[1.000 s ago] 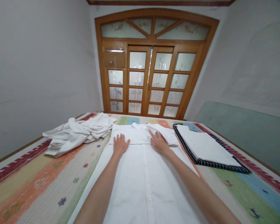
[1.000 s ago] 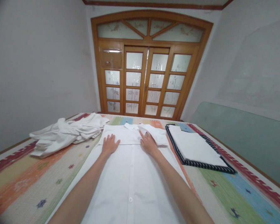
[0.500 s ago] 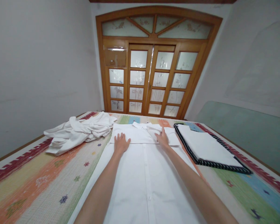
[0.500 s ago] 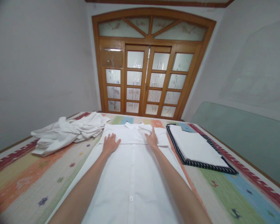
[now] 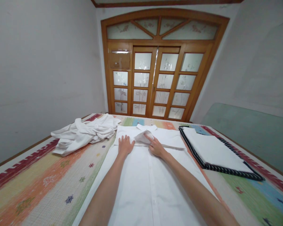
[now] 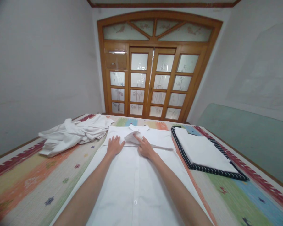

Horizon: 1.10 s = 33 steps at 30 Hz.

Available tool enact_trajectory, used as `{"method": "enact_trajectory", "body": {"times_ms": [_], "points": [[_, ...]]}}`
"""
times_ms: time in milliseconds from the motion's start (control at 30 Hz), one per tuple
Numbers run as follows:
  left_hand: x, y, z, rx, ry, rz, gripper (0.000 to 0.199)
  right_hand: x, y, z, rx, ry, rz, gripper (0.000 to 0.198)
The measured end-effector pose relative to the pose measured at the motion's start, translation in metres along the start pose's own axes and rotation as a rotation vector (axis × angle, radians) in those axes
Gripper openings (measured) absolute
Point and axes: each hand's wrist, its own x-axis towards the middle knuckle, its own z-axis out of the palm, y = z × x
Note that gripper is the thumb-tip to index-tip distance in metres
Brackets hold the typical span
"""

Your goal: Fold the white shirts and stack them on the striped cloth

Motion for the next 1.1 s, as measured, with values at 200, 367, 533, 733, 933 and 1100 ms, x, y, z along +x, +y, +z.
{"method": "enact_trajectory", "body": {"times_ms": [200, 367, 533, 733, 933, 1100], "points": [[-0.003, 0.005, -0.01, -0.102, 0.047, 0.043, 0.06, 0.0, -0.015, -0.001, 0.062, 0.064, -0.01, 0.083], [-0.006, 0.002, -0.015, -0.139, 0.115, 0.024, 0.044, 0.001, -0.042, -0.006, 0.065, 0.08, -0.249, 0.075], [0.002, -0.009, -0.017, -0.433, 0.201, -0.132, 0.029, -0.004, -0.069, -0.005, 0.062, -0.019, -0.466, 0.054], [0.005, -0.013, -0.021, -0.678, 0.186, -0.178, 0.048, -0.002, -0.055, -0.004, -0.015, 0.184, -0.071, 0.03], [0.003, -0.009, -0.021, -0.457, 0.076, -0.135, 0.03, -0.005, 0.03, -0.019, -0.108, 0.281, 0.405, 0.04], [0.006, -0.01, -0.016, -0.455, 0.094, -0.127, 0.032, -0.038, 0.099, -0.019, -0.174, 0.156, 0.669, 0.051]]}}
